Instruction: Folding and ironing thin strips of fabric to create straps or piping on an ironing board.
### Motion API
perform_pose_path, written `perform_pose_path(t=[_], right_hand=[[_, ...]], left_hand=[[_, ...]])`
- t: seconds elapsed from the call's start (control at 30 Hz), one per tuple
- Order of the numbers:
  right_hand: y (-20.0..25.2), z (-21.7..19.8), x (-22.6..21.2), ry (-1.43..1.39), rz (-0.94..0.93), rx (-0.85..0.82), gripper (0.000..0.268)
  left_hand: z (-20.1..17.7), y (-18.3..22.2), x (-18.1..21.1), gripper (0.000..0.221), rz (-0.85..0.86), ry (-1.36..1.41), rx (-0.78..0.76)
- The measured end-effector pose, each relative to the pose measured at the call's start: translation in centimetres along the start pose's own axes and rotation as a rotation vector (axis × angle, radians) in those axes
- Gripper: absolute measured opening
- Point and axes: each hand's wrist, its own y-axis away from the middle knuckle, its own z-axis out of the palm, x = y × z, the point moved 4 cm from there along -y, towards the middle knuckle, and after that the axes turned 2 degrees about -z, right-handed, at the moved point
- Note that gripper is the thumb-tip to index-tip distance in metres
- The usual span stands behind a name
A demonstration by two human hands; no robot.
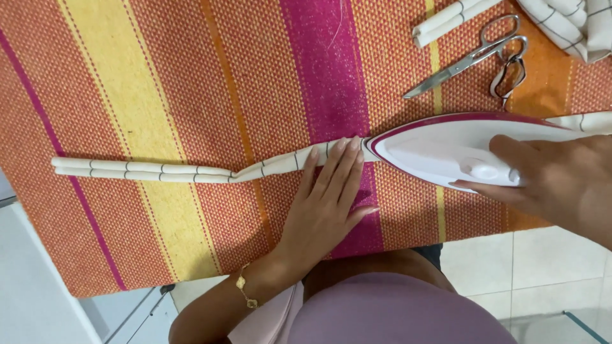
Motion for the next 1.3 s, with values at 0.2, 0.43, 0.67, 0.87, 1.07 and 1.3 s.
perform_pose_path(t=[0.2, 0.43, 0.67, 0.87, 1.07, 1.3], right_hand=[[-0.3, -0.7, -0.6, -0.061, -0.034, 0.038, 0.064], [0.1, 0.4, -0.3, -0.103, -0.012, 0.048, 0.067], [0.0, 0.1, -0.5, -0.115, -0.020, 0.075, 0.066], [-0.6, -0.1, -0.8, -0.094, -0.011, -0.072, 0.060], [-1.6, -0.7, -1.4, -0.039, -0.002, -0.072, 0.071], [-2.0, -0.8, -1.7, -0.030, -0.028, -0.012, 0.067]], left_hand=[[0.1, 0.0, -0.2, 0.086, -0.026, 0.057, 0.029], [0.1, 0.1, -0.7, 0.085, -0.005, 0.039, 0.006], [0.5, 0.1, -0.9, 0.091, -0.036, 0.090, -0.054], [0.6, 0.5, -1.3, 0.078, -0.065, 0.272, -0.009], [1.0, 1.8, -1.8, 0.078, -0.109, 0.199, 0.017], [0.9, 3.9, -1.0, 0.080, -0.140, 0.108, 0.038]])
